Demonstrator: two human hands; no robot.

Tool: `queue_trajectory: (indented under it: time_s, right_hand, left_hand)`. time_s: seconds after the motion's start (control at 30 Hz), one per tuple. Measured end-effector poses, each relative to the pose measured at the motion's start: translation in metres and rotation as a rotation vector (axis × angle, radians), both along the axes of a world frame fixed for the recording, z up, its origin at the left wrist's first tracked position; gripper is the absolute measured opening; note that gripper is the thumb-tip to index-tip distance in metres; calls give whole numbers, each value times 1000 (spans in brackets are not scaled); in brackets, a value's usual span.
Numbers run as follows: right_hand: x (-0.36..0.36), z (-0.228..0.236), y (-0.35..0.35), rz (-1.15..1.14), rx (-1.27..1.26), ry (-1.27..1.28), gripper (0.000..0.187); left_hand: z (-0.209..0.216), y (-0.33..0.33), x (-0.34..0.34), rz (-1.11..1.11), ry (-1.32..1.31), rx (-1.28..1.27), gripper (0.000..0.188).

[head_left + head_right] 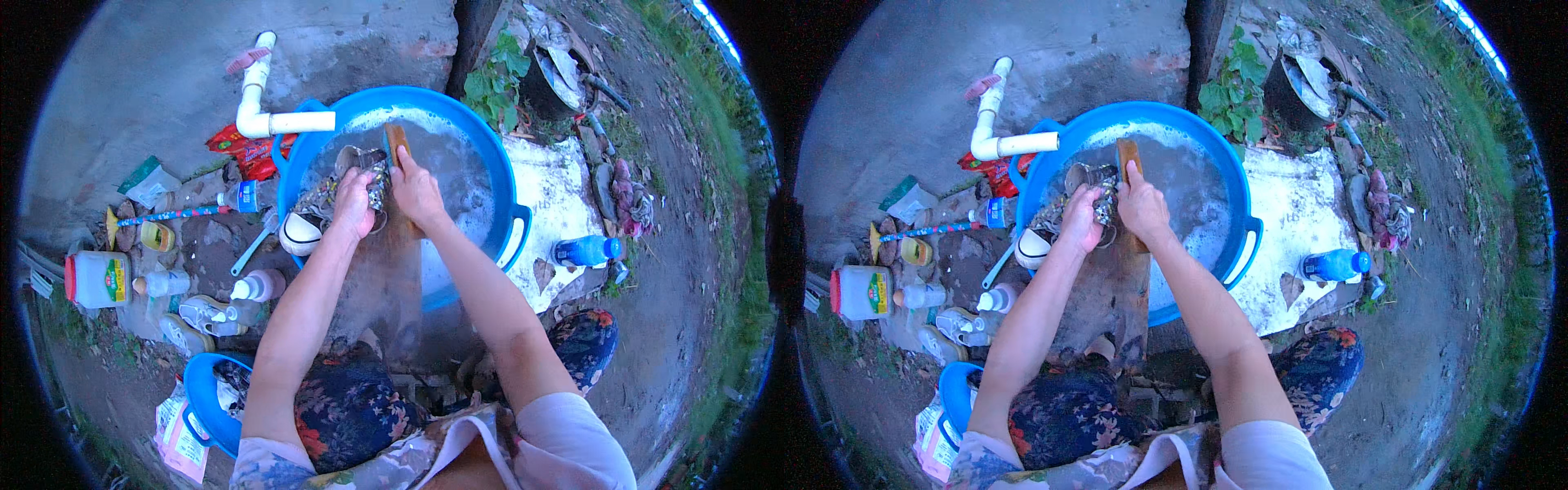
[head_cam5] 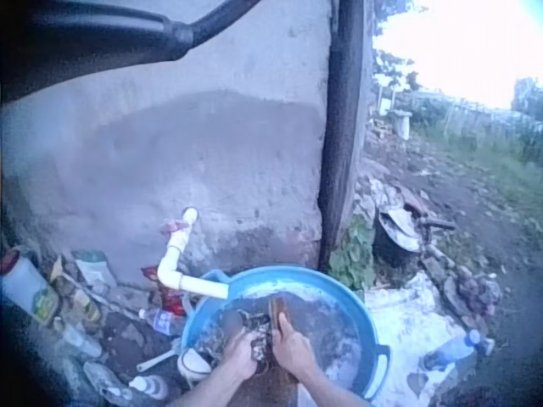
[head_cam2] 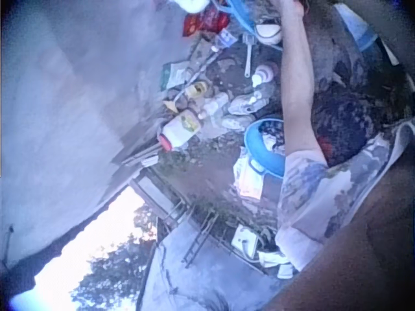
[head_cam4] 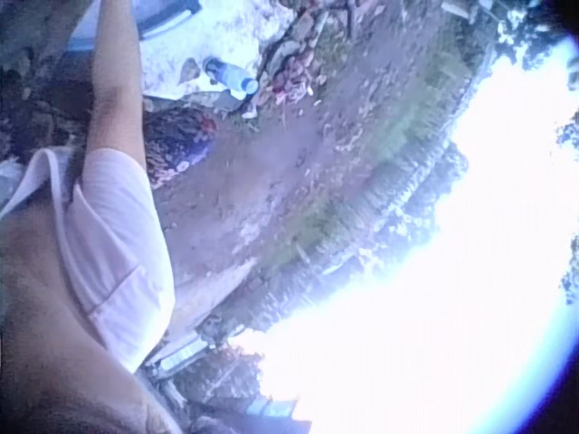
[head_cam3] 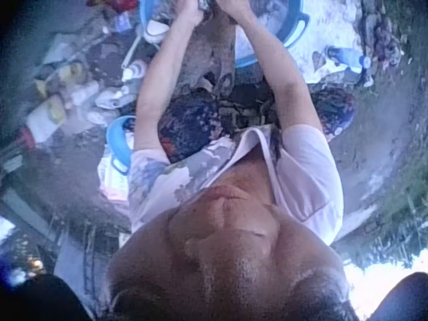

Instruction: The person scrubs a white sneaker with a brush in a blue basin of soapy water, then rinses it under a tap. They repeat the process with a second patterned sneaker, scrubbing and rinsing each shoe thoroughly.

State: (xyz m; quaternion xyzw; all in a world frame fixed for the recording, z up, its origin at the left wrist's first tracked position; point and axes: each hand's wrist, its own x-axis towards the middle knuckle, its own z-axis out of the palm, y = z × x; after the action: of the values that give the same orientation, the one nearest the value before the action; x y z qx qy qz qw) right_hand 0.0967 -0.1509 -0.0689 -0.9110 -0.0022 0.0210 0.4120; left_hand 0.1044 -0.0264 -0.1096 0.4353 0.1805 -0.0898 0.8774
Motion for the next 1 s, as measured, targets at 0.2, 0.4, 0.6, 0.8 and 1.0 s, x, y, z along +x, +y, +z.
queue_trajectory:
  time_s: [0.2,0.4,0.6,0.8,1.0]
  right_hand:
    - [-37,-7,13,154,-36,-316,50]
    - [-16,5,32,185,-143,-66,48]
    - [6,16,15,146,-338,-53,44]
    - [-49,-5,21,215,-175,-211,50]
    - [3,0,-12,-16,-370,71,50]
  left_hand:
    - [34,0,-4,70,172,-126,41]
    - [19,18,4,4,248,-259,54]
    - [54,-6,-12,-112,235,103,85]
    - [42,22,1,-91,192,-292,106]
    - [36,14,2,-171,94,-236,100]
